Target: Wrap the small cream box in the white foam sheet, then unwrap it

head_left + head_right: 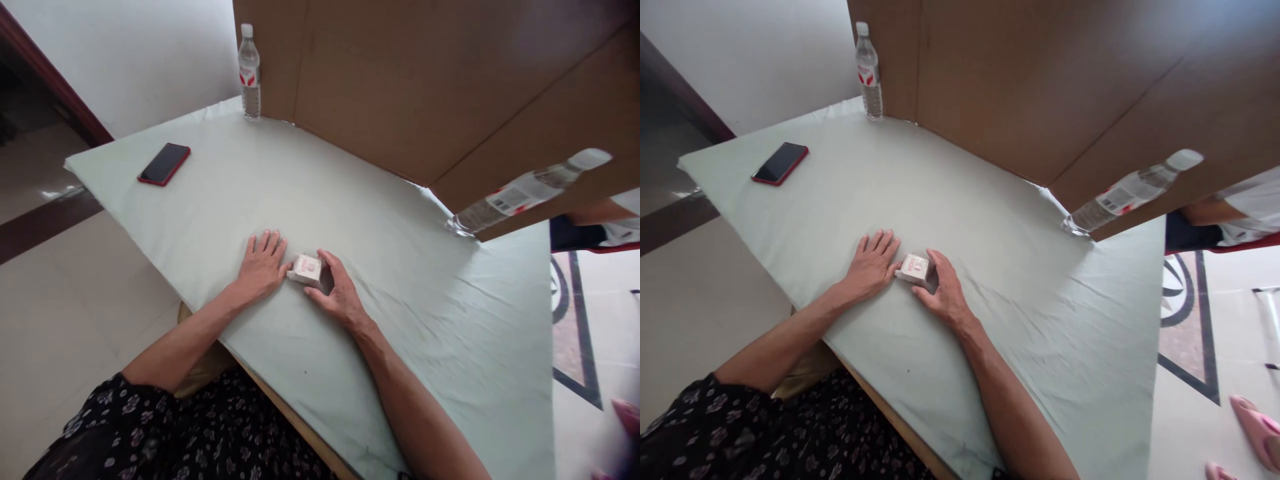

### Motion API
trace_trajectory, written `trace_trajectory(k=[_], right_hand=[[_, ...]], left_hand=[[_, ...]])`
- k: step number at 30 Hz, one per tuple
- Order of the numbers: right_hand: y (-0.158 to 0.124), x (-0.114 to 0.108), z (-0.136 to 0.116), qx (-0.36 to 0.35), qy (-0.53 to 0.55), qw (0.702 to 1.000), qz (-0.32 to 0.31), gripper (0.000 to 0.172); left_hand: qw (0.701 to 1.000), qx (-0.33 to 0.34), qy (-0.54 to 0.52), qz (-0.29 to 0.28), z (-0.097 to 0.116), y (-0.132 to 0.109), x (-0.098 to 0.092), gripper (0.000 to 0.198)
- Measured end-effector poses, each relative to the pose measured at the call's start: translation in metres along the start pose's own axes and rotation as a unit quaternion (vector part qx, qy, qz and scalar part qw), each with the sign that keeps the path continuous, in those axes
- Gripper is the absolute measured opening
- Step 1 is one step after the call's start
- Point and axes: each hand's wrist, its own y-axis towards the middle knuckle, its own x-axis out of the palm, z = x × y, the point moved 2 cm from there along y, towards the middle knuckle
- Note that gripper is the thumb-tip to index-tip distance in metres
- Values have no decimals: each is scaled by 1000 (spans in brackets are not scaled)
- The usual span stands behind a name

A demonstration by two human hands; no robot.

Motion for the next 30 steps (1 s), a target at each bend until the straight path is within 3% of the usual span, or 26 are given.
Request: trace_trajectory(k=[9, 13, 17, 21, 24, 26, 28, 30], right_hand=[[2, -4, -2, 22, 60, 998, -8, 83], [6, -5, -3, 20, 57, 998, -14, 85], [16, -4, -4, 12, 56, 998, -30, 81], [29, 0, -4, -11, 78, 997, -23, 72], [33, 2, 0, -19, 69, 997, -18, 74], [32, -2, 3, -24, 49, 998, -26, 77], [29, -10, 4, -28, 23, 999, -14, 76], [26, -22, 1, -36, -4, 999, 21, 62]], left_hand=[[993, -55, 102, 8, -29, -104, -26, 61], [997, -64, 52, 1, -34, -122, -37, 55], [990, -74, -118, -8, -30, -89, -54, 52], [952, -31, -298, -56, -12, -27, -58, 75], [916, 2, -388, -102, 2, 9, -44, 90], [892, 21, -431, -139, 8, 20, -30, 96], [882, 29, -450, -139, 9, 21, -19, 96], [892, 40, -439, -100, 6, 18, -12, 94]])
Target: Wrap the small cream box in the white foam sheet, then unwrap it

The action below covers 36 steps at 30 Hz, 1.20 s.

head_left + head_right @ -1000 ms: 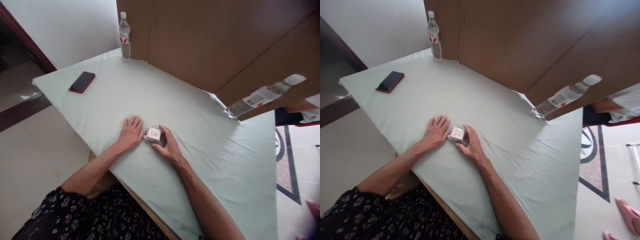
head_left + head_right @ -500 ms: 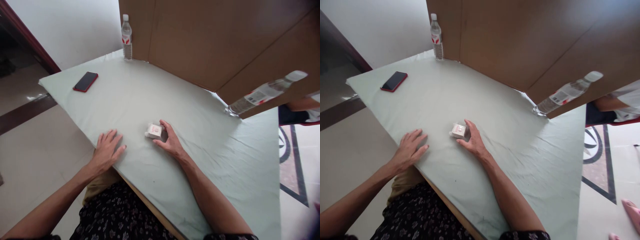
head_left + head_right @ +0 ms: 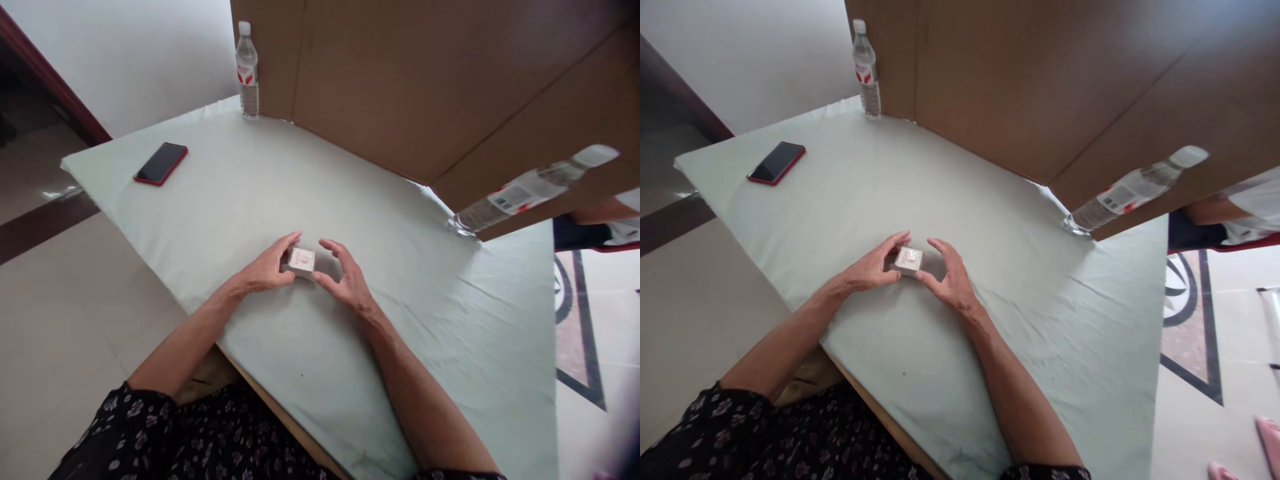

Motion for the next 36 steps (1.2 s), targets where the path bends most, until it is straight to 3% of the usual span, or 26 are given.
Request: trace_trajectory(k=[3, 5, 13, 20, 26, 31, 36], right_hand=[[2, -11, -8, -37, -44, 998, 37, 30], [6, -12, -13, -64, -79, 994, 29, 20], [21, -4, -31, -128, -219, 966, -47, 16], [30, 1, -41, -185, -327, 925, -50, 30], [38, 5, -30, -87, -211, 974, -4, 20], [46, 5, -26, 26, -82, 996, 36, 19], [59, 0, -25, 80, 84, 990, 81, 21]], left_hand=[[998, 29, 37, 35, -6, -5, -1, 91], [998, 22, 54, 34, -8, -6, -1, 91], [996, 38, 58, 50, -7, -2, 5, 87], [995, 32, 79, 59, -8, -2, 5, 84], [990, 79, 102, 63, -8, -1, 8, 86], [985, 124, 98, 68, -3, -3, 9, 89], [996, 77, -41, 27, -3, -2, 8, 95]])
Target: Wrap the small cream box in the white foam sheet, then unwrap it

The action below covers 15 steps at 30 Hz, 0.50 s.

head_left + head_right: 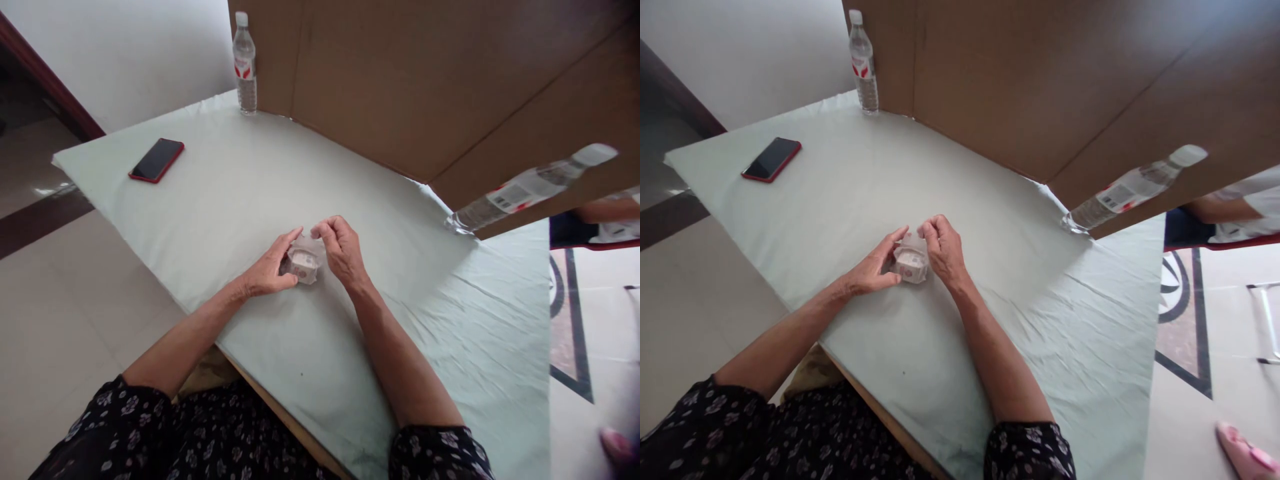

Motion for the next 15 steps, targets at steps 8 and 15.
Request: trace_trajectory(k=[8, 15], right_hand=[[35, 0, 15, 34, 52, 998, -11, 22], [45, -4, 34, 73, 12, 997, 17, 17]], left_hand=[[954, -82, -277, 73, -5, 7, -2, 51], [933, -196, -284, 97, -3, 7, -2, 29]])
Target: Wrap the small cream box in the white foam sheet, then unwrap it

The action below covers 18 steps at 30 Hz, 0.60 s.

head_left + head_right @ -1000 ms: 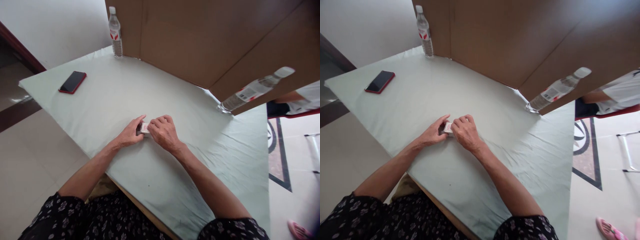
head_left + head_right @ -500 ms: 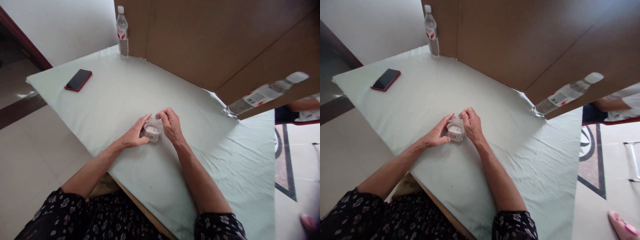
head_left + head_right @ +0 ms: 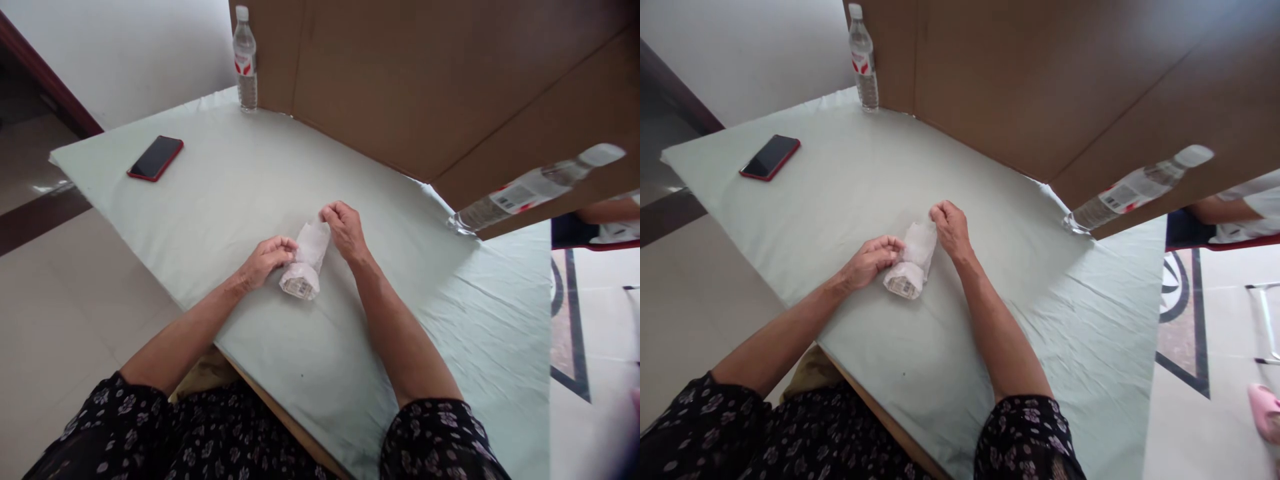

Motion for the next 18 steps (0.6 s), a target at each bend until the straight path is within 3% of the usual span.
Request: trace_trajectory(k=[2, 4, 8, 12, 15, 18], right_hand=[[-12, -7, -5, -1, -15, 999, 50, 14], [-31, -11, -15, -10, -38, 998, 57, 18], [-68, -2, -32, 18, -133, 986, -94, 32], [-78, 12, -27, 49, -189, 975, -109, 34], [-72, 14, -12, 60, -121, 987, -92, 23], [-65, 4, 4, 79, 8, 996, -31, 24]], left_hand=[[1000, -14, -10, 15, 1, 0, 0, 32], [999, -25, -30, 29, 2, 0, -1, 35], [995, -34, -95, 25, 3, 1, -2, 39], [992, -35, -122, 11, 3, 0, 0, 41], [992, -23, -120, 21, 4, 1, 0, 40], [993, -3, -108, 52, 4, 3, -2, 41]])
